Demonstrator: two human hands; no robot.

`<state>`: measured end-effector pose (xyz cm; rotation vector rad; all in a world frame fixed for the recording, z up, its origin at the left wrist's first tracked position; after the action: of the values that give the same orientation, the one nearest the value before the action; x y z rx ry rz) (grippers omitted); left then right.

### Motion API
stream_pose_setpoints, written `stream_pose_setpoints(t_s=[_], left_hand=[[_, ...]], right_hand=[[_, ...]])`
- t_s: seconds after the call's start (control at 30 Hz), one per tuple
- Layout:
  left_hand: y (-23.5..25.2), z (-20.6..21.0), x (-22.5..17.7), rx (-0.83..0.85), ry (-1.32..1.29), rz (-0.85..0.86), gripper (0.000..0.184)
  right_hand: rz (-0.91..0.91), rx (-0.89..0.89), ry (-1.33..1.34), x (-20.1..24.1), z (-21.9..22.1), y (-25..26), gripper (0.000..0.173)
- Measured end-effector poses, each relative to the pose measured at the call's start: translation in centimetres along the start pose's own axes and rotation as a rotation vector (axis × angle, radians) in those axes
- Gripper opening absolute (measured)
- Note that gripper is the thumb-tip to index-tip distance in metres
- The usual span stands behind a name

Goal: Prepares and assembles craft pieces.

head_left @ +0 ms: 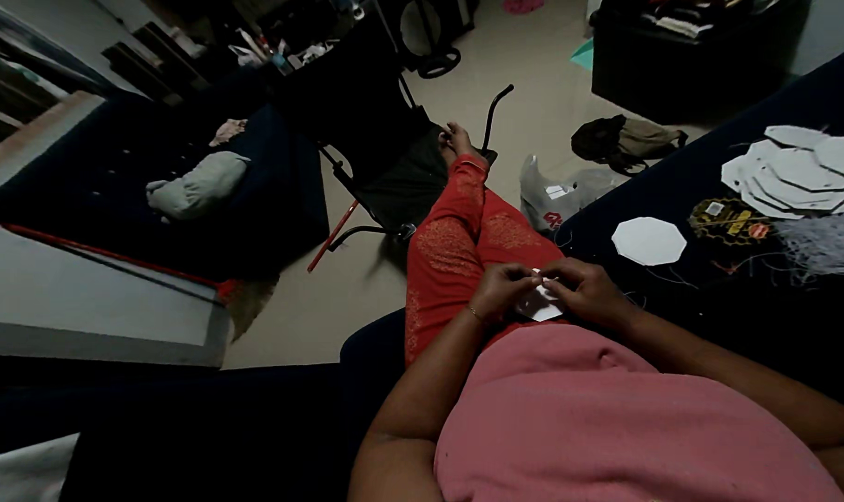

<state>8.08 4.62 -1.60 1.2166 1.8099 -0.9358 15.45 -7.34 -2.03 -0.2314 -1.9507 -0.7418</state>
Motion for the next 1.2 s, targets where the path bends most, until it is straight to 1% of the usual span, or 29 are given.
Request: stream_pose_setpoints(t_s=[0.1, 0.23, 0.37, 0.47, 0.53, 0.57, 0.63, 0.7, 0.77, 0.83, 0.93, 1.1, 1.17, 1.2], left_hand=[[0.1, 0.3, -0.4, 0.068, 0.191, 0.003, 0.016], [-0.1, 0.8, -1.4, 0.128, 0.28, -0.016, 0.017], [0.0, 1.1, -1.1, 0.168, 0.335, -0.038, 0.018], [0.1, 1.2, -1.1, 0.173, 0.339, -0.04, 0.018], [0.2, 1.1, -1.2, 0.165, 0.32, -0.022, 0.019], [0.3, 1.1, -1.2, 0.157, 0.304, -0.006, 0.019], [0.4, 1.1, -0.8, 0.151, 0.258, 0.014, 0.019], [0.7, 1.3, 0.2, 0.149, 0.188, 0.011, 0.019], [0.7, 1.2, 1.1, 0.125, 0.062, 0.007, 0.018], [0.7, 0.7, 1.6, 0.074, -0.083, 0.023, 0.015], [0.5, 0.0, 1.4, 0.008, -0.286, -0.006, 0.014], [0.3, -0.5, 1.5, -0.105, -0.542, -0.077, 0.019], [0.3, -0.7, 1.7, -0.144, -0.558, -0.059, 0.016], [0.3, -0.9, 1.7, -0.161, -0.515, -0.027, 0.016]], right_hand=[[-0.177, 0.076, -0.131, 2.4, -0.4, 0.4, 0.026], [-0.473, 0.218, -0.316, 4.5, 0.6, 0.4, 0.023], [-0.603, 0.286, -0.429, 5.1, 1.3, 0.2, 0.016], [-0.655, 0.271, -0.473, 5.1, 1.4, 0.1, 0.014], [-0.638, 0.242, -0.46, 4.8, 1.2, 0.2, 0.013], [-0.598, 0.221, -0.425, 4.4, 1.0, 0.3, 0.013], [-0.429, 0.172, -0.293, 3.0, 0.3, 0.7, 0.012], [-0.213, 0.084, -0.133, 1.0, -0.7, 1.0, 0.016], [-0.023, 0.001, -0.009, -0.9, -1.3, 1.0, 0.019], [0.09, -0.039, 0.029, -2.1, -1.4, 0.9, 0.019], [0.123, -0.014, -0.042, -2.2, -0.8, 0.6, 0.021], [0.036, 0.077, -0.214, -0.7, 0.1, 0.7, 0.022], [-0.02, 0.107, -0.253, 0.3, 0.6, 0.6, 0.019], [-0.062, 0.116, -0.271, 0.7, 0.9, 0.5, 0.018]])
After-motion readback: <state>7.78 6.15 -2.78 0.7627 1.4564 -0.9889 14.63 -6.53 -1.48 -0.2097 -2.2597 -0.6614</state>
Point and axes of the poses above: each hand's wrist, its own y-axis towards the middle knuckle, its own z-axis out of the palm, x = y × z, the point moved 9 cm from there along y, towards the middle knuckle, and after that the axes turned 10 degrees about y, right-handed, at the moved point
